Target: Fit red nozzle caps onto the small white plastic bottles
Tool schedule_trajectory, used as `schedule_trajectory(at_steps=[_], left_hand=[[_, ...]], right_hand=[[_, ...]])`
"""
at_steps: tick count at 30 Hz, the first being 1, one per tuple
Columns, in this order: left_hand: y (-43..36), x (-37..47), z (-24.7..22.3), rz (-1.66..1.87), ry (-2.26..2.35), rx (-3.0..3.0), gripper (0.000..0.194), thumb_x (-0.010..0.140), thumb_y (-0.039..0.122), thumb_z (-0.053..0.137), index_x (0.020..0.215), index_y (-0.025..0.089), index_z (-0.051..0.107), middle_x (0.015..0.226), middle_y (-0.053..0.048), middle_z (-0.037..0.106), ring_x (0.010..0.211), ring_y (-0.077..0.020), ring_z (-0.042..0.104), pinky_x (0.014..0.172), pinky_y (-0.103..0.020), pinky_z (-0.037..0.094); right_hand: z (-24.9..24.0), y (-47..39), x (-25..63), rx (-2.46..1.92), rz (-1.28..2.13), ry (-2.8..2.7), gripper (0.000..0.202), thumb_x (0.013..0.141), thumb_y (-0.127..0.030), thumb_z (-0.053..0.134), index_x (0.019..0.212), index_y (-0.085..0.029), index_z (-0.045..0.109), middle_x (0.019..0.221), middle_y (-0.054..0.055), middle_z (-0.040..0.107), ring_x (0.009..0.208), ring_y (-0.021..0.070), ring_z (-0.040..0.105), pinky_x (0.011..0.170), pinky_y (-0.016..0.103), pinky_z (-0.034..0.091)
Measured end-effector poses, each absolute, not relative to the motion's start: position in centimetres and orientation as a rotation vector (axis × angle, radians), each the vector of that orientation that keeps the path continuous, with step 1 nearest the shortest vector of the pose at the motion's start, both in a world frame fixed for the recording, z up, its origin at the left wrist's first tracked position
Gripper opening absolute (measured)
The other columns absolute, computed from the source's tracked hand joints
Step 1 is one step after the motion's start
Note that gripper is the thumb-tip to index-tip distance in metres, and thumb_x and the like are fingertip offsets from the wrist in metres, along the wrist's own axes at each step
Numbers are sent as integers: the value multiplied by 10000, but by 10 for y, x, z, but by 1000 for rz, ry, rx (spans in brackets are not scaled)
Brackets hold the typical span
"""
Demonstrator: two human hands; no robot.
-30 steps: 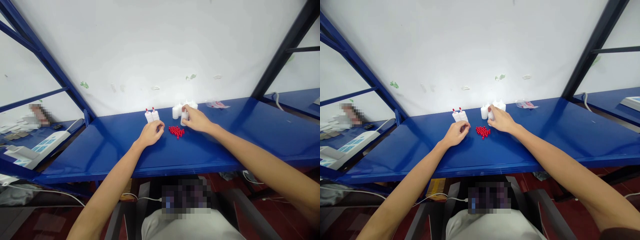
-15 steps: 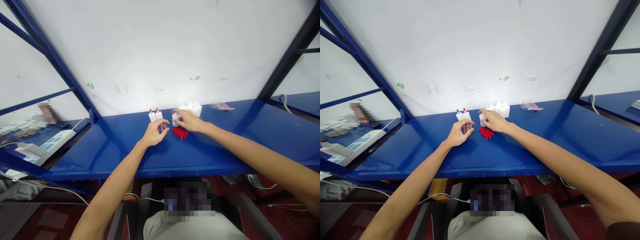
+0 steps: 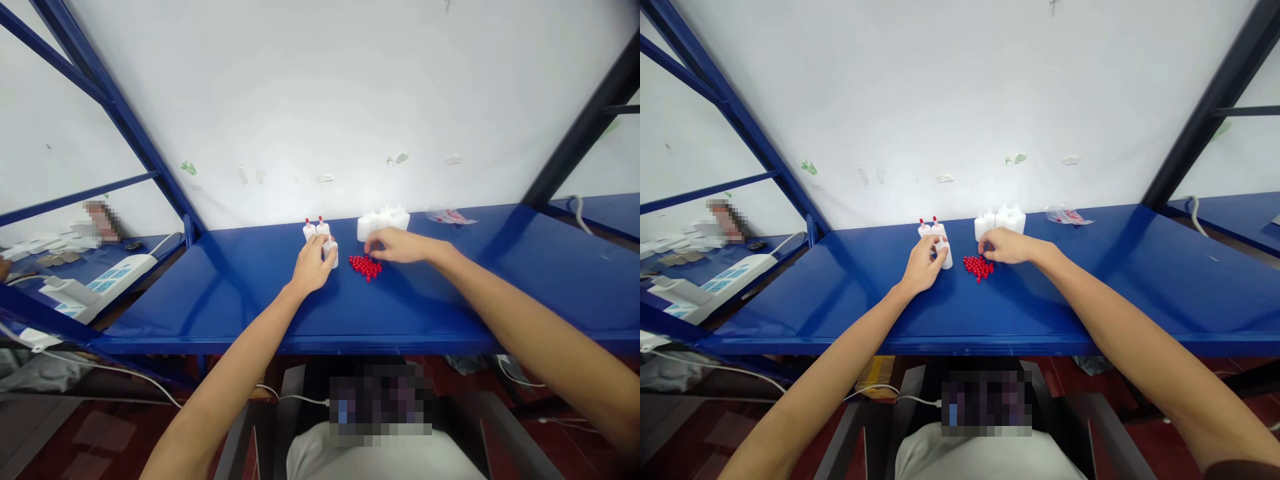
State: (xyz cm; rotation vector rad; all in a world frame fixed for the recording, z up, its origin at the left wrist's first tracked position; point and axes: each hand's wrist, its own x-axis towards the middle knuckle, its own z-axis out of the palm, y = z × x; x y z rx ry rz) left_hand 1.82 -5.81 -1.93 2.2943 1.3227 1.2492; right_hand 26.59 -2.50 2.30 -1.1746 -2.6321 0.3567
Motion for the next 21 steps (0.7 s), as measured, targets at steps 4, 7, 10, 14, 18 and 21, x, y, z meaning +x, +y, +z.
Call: schedule_trajectory(at_steps=[4, 7, 10, 14, 18, 21], left_hand=[[-57, 20, -22, 1185, 1150, 2135, 211, 926, 265, 421, 1091, 193, 533, 1033, -49, 632, 788, -147, 577, 764, -293, 487], [-55, 21, -24, 1129, 978, 1961, 209, 901, 223, 367, 1062, 191, 496, 960, -37, 623, 794, -143, 585, 779, -291, 492], [-51, 22, -26, 1124, 856, 1807, 171, 868, 226, 363, 984, 186, 483, 880, -29, 581, 806, -144, 584, 768, -280, 497], [-46, 22, -28, 1147, 835, 1717, 134, 842, 221, 379, 907, 182, 489, 795, -7, 522, 701, -116, 534, 682, -246, 480], [-48, 22, -27, 1129, 846, 1737, 143, 845, 229, 371, 915, 191, 489, 758, 14, 510, 651, -102, 515, 634, -225, 463], [-52, 21, -24, 1122, 939, 1839, 157, 864, 246, 364, 944, 197, 489, 739, 27, 524, 613, -96, 514, 610, -219, 447]], right_hand=[[21, -24, 269, -1119, 474, -2643, 247, 792, -156, 579, 1022, -192, 659, 942, 67, 750, 801, 214, 684, 730, 355, 534], [18, -23, 266, -1060, 540, -2612, 368, 801, -147, 583, 1164, -188, 622, 956, 72, 756, 807, 209, 691, 737, 352, 542], [16, -20, 264, -1034, 510, -2638, 385, 813, -172, 596, 1194, -178, 656, 992, 88, 753, 855, 216, 698, 773, 356, 546], [13, -15, 262, -985, 451, -2690, 349, 844, -191, 577, 1166, -183, 710, 978, 87, 757, 840, 217, 693, 768, 358, 543], [10, -13, 257, -938, 357, -2724, 319, 860, -210, 562, 1122, -177, 740, 978, 98, 756, 832, 224, 685, 781, 367, 534], [9, -13, 254, -904, 341, -2738, 282, 862, -217, 558, 1056, -174, 759, 974, 98, 752, 838, 220, 681, 787, 360, 529]])
